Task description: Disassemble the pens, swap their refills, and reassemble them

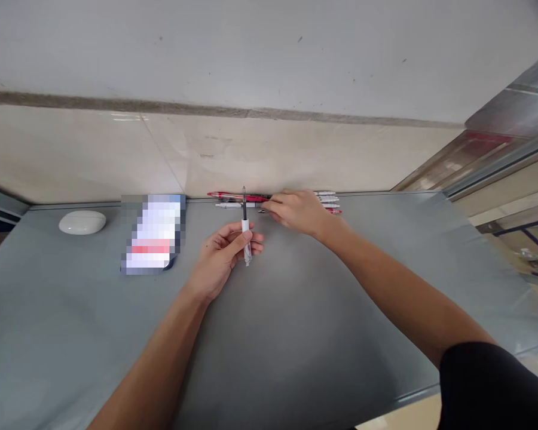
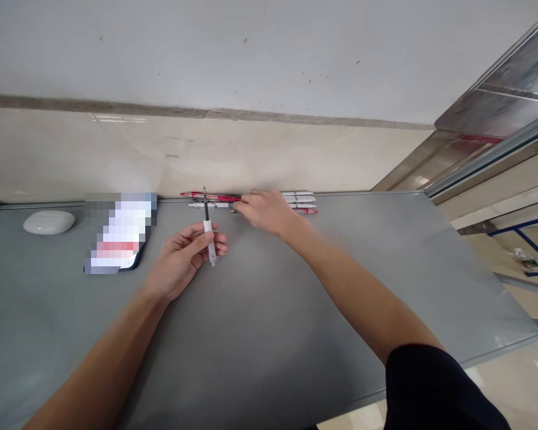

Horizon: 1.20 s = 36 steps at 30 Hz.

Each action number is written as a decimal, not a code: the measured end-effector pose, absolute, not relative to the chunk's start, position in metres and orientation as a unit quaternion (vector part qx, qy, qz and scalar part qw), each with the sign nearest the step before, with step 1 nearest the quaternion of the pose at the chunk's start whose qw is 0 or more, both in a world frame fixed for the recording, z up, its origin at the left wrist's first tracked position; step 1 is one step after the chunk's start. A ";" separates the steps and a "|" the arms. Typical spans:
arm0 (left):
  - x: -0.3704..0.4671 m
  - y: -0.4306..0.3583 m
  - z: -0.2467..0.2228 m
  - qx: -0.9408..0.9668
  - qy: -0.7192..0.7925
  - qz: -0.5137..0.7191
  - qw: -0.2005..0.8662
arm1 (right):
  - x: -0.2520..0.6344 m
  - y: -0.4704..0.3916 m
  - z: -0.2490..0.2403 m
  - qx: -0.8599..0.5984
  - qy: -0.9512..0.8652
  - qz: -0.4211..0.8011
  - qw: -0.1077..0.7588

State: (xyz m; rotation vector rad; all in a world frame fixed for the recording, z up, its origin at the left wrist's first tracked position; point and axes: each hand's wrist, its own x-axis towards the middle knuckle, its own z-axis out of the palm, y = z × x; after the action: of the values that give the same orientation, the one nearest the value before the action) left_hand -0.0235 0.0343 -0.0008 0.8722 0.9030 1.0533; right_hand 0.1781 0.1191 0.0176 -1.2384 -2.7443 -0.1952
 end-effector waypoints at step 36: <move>-0.018 0.026 -0.003 0.418 0.375 0.442 0.700 | 0.186 0.033 -0.016 -0.303 -0.455 0.698 0.462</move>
State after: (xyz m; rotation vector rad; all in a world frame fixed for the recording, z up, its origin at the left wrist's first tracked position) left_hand -0.0184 0.0257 -0.0035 0.9303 0.8362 0.9837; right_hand 0.1858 0.0335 -0.0164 -0.7459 -1.1181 1.7173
